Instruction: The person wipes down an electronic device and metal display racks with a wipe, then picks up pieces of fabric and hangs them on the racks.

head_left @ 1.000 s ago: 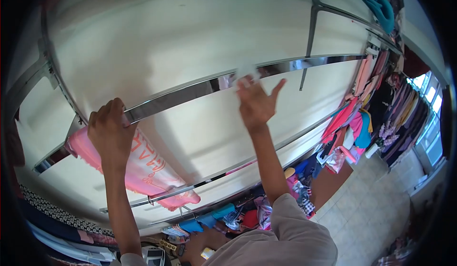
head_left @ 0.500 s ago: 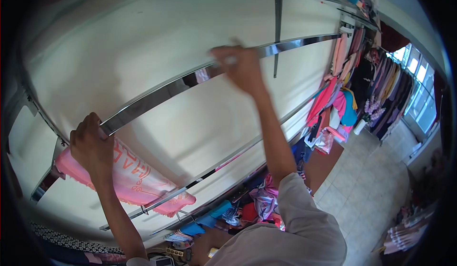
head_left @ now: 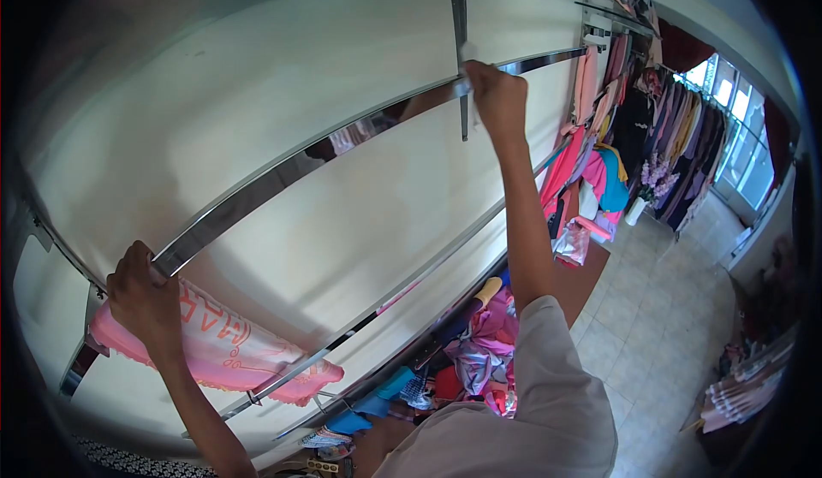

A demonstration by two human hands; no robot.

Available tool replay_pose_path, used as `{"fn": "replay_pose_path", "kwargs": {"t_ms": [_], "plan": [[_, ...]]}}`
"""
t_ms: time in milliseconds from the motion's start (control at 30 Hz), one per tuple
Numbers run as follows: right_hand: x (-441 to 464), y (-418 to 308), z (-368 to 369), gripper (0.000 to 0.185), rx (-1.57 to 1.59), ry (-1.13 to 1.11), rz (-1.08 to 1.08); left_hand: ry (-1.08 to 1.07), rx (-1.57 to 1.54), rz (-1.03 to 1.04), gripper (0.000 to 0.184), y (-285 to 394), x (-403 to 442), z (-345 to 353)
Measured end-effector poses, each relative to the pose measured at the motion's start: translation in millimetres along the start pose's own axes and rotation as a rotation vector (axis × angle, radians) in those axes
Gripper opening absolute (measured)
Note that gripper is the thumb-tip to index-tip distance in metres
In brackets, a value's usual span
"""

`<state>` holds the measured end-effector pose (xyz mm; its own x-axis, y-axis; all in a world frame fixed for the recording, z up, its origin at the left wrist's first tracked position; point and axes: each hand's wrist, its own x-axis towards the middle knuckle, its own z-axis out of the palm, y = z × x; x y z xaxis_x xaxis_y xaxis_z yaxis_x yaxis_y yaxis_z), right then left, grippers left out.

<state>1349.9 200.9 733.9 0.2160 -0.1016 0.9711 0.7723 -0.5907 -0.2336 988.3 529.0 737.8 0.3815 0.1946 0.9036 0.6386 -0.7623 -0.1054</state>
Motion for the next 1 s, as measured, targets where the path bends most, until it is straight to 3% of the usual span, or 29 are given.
{"fn": "replay_pose_path", "kwargs": {"t_ms": [167, 267, 300, 433, 533, 633, 800, 933, 1000], "plan": [[-7.6, 15.7, 12.1, 0.009, 0.004, 0.180, 0.056, 0.056, 0.015, 0.006, 0.026, 2.1, 0.2, 1.0], [-26.6, -36.6, 21.9, 0.009, 0.156, 0.260, -0.096, 0.079, 0.018, -0.010, 0.027, 2.2, 0.3, 4.7], [-34.9, -69.4, 17.6, 0.010, 0.233, 0.173, -0.059, 0.077, 0.024, -0.009, 0.027, 2.4, 0.6, 4.3], [-57.5, -159.1, 19.1, 0.010, 0.500, 0.086, -0.461, 0.020, -0.008, -0.007, 0.026, 0.1, -0.4, 0.0], [-46.7, -129.7, 23.8, 0.012, 0.481, 0.083, -0.564, 0.021, -0.001, 0.000, 0.027, 1.0, 0.7, 1.2], [-37.1, -43.6, 38.9, 0.023, 0.381, 0.218, -0.460, 0.033, 0.034, -0.002, 0.026, 2.0, 1.9, 1.2], [-6.6, 48.7, 13.0, 0.010, -0.019, 0.255, 0.070, 0.039, 0.064, -0.007, 0.025, 2.0, 0.2, 1.8], [8.0, 62.6, 4.7, 0.012, -0.138, 0.070, 0.140, 0.061, 0.074, -0.001, 0.023, -0.9, -1.9, 4.6], [4.9, 47.7, 9.1, 0.009, 0.014, 0.035, -0.029, 0.075, 0.057, 0.006, 0.022, -1.4, -3.6, 7.6]]}}
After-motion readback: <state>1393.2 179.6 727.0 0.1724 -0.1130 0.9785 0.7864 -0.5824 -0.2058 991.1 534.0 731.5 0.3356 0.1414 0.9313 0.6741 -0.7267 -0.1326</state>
